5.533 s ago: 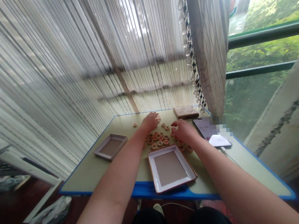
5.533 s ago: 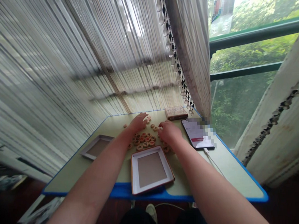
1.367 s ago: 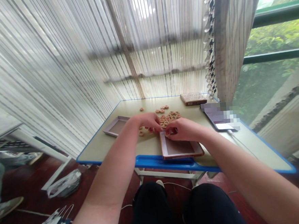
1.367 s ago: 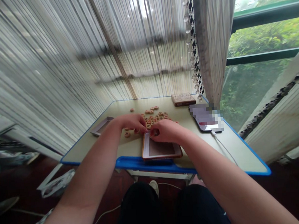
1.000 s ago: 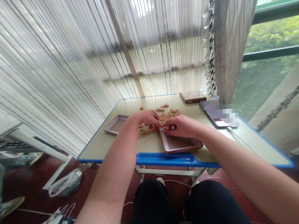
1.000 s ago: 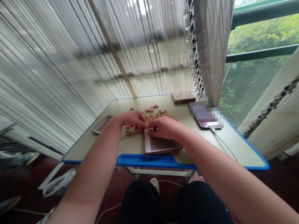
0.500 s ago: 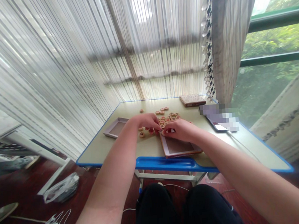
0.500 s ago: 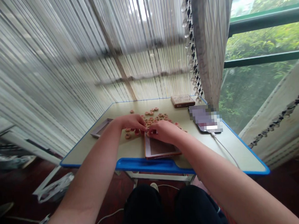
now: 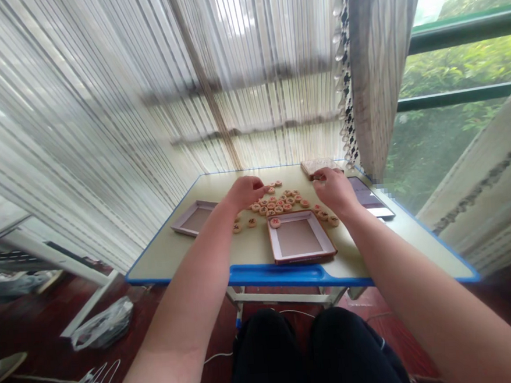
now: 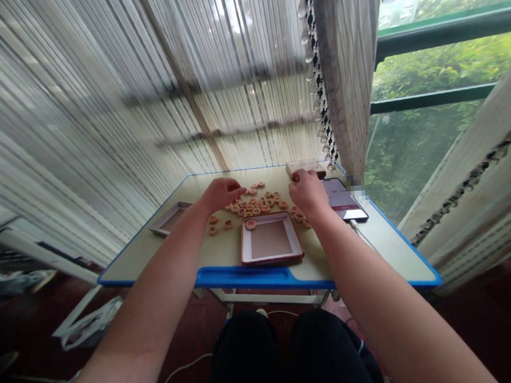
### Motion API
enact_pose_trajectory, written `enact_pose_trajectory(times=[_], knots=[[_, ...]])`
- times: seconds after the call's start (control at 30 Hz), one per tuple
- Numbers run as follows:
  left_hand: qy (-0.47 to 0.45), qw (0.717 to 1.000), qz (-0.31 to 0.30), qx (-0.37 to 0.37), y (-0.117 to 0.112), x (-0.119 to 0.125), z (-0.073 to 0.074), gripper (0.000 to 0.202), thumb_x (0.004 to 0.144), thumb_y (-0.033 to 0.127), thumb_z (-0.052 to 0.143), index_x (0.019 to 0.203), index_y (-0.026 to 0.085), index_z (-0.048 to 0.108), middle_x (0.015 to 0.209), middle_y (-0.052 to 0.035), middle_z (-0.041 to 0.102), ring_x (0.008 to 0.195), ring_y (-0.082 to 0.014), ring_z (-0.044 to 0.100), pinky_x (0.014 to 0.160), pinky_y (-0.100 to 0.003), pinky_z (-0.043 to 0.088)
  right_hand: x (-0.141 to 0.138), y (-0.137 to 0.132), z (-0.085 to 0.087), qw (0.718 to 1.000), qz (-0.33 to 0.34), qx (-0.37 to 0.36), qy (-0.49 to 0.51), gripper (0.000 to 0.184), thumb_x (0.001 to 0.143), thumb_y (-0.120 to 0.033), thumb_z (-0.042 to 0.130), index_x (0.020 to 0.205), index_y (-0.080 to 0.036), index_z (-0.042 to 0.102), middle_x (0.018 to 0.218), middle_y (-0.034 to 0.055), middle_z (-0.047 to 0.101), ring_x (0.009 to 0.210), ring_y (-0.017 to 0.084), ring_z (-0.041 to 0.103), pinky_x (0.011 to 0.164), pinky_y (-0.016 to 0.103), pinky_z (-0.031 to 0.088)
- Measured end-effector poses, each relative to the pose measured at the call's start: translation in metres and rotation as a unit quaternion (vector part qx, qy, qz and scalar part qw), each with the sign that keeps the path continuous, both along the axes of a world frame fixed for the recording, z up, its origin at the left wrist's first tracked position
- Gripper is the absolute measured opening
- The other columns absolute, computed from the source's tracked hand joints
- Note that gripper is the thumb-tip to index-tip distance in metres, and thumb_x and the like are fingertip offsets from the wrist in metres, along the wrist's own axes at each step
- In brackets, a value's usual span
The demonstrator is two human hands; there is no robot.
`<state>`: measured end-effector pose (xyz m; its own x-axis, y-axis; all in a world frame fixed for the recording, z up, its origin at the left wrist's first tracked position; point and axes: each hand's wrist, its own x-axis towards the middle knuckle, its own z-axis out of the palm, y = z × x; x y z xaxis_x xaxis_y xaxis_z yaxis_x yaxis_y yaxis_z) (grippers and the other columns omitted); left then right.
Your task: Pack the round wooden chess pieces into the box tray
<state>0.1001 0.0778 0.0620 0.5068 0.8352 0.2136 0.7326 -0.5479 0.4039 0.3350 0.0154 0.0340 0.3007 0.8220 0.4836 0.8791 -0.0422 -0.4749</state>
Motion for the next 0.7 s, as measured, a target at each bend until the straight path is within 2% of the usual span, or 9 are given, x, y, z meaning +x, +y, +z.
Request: enact_pose_trajectory(times=[0.07,0.17,0.27,0.33,0.47,0.6,0.7], knots=[[0.047,0.995,0.035,0.080,0.007,-0.001,-0.007,0.035,0.080,0.043,0.047,0.087,0.014,0.066,0.083,-0.0073,0.067,0.079,-0.0162,0.060,0.074,-0.026,0.045,0.008,0.005,-0.007,0.998,0.005,-0.069,-0.008,0.035,0.074,-0.023,0.048,0.105,-0.015,0.063,0.102,0.0131,0.063,0.088,0.023,0.059,0.075,0.030,0.042],[0.105,0.986,0.079,0.098,0.018,-0.005,-0.016,0.035,0.082,0.039,0.044,0.101,0.015,0.063,0.101,-0.0096,0.065,0.096,-0.0200,0.057,0.086,-0.029,0.043,0.012,0.008,-0.013,0.990,0.016,-0.141,-0.008,0.032,0.071,-0.024,0.050,0.097,-0.017,0.067,0.093,0.0110,0.067,0.083,0.023,0.061,0.069,0.029,0.042],[0.168,0.972,0.149,0.069,0.028,-0.010,-0.024,0.044,0.082,0.045,0.042,0.112,0.016,0.056,0.118,-0.0137,0.056,0.110,-0.0264,0.051,0.092,-0.036,0.040,0.012,0.008,-0.012,0.986,0.026,-0.166,-0.007,0.027,0.070,-0.030,0.053,0.087,-0.018,0.070,0.082,0.0097,0.069,0.077,0.022,0.061,0.063,0.028,0.042],[0.198,0.965,0.171,0.024,0.033,-0.012,-0.028,0.053,0.083,0.052,0.037,0.118,0.016,0.052,0.123,-0.0158,0.053,0.113,-0.0286,0.049,0.093,-0.039,0.039,0.010,0.007,-0.010,0.981,0.053,-0.184,-0.011,0.027,0.069,-0.036,0.056,0.084,-0.019,0.071,0.075,0.0082,0.069,0.073,0.021,0.061,0.060,0.028,0.041],[0.218,0.964,0.149,-0.028,0.038,-0.012,-0.034,0.059,0.083,0.057,0.031,0.124,0.017,0.046,0.129,-0.0158,0.048,0.117,-0.0257,0.048,0.095,-0.036,0.038,0.004,0.005,-0.010,0.974,0.102,-0.200,-0.026,0.032,0.067,-0.045,0.060,0.082,-0.020,0.072,0.070,0.0066,0.068,0.065,0.019,0.060,0.057,0.026,0.040],[0.230,0.964,0.128,-0.026,0.034,-0.010,-0.035,0.058,0.084,0.056,0.028,0.122,0.016,0.049,0.128,-0.0173,0.049,0.115,-0.0261,0.049,0.094,-0.036,0.039,0.000,0.004,-0.010,0.973,0.094,-0.210,-0.027,0.032,0.070,-0.046,0.059,0.080,-0.018,0.071,0.063,0.0058,0.066,0.057,0.016,0.059,0.054,0.026,0.040],[0.233,0.966,0.107,-0.016,0.029,-0.009,-0.031,0.056,0.085,0.051,0.030,0.121,0.013,0.049,0.124,-0.0186,0.052,0.114,-0.0272,0.050,0.093,-0.036,0.039,-0.002,0.003,-0.010,0.976,0.101,-0.186,-0.043,0.035,0.068,-0.048,0.060,0.082,-0.018,0.071,0.071,0.0074,0.068,0.062,0.018,0.060,0.055,0.026,0.040]])
